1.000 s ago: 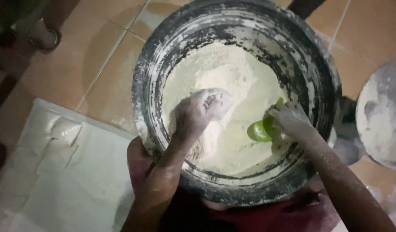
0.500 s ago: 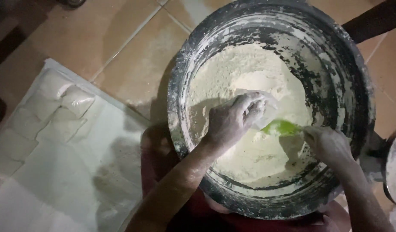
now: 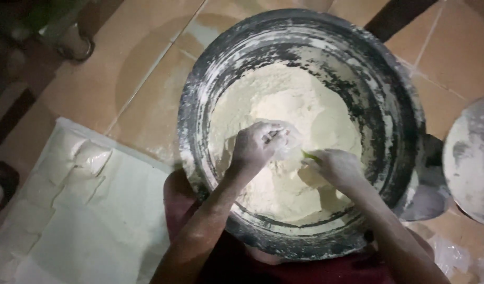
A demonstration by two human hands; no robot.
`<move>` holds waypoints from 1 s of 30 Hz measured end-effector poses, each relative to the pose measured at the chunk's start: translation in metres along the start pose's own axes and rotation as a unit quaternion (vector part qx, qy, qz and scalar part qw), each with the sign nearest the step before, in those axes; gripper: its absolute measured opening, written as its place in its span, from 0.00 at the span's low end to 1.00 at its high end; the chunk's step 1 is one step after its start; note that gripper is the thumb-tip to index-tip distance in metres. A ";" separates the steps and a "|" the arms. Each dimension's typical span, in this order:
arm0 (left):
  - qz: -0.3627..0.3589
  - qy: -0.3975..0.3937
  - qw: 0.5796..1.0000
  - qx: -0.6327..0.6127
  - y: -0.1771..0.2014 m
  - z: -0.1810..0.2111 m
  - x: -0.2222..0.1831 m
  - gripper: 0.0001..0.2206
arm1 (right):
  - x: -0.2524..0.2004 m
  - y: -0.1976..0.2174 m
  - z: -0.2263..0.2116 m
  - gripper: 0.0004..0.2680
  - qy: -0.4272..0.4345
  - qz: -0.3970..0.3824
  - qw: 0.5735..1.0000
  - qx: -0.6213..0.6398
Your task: Manually scooping powder from a large tub into small plastic bags and weighing them.
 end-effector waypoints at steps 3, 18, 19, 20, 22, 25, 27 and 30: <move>-0.011 -0.028 0.995 0.093 -0.012 0.004 -0.002 0.11 | -0.058 0.044 0.037 0.17 -0.069 0.026 0.997 -0.007; -0.111 0.032 0.984 0.137 -0.068 0.068 -0.024 0.10 | -0.141 0.141 0.006 0.09 0.015 0.144 0.989 -0.038; -0.106 0.069 0.988 0.091 -0.067 0.060 -0.029 0.09 | -0.144 0.150 -0.015 0.05 0.048 0.156 0.982 -0.089; -0.101 0.107 0.988 0.043 -0.066 0.051 -0.034 0.09 | -0.146 0.158 -0.036 0.05 0.081 0.167 0.972 -0.141; -0.079 0.101 0.989 0.073 -0.064 0.050 -0.036 0.08 | -0.112 0.128 -0.041 0.06 0.074 0.135 0.977 -0.148; -0.070 0.132 0.976 0.158 -0.060 0.045 -0.041 0.07 | -0.070 0.105 -0.066 0.08 0.039 0.051 0.990 -0.124; -0.081 0.165 0.961 0.208 -0.063 0.015 -0.044 0.07 | -0.065 0.118 -0.095 0.09 0.010 0.002 0.995 -0.097; -0.026 0.401 0.913 -0.068 -0.072 -0.058 -0.068 0.14 | -0.075 0.116 -0.151 0.03 0.141 -0.068 0.903 -0.399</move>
Point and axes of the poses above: each hand's wrist, its own x-axis towards the middle knuckle, its own y-axis out of the back of the hand, z = x × y, the point moved 8 cm from there along x, towards the middle knuckle, and after that the axes turned 5 degrees about -y, right-handed, at the moved point
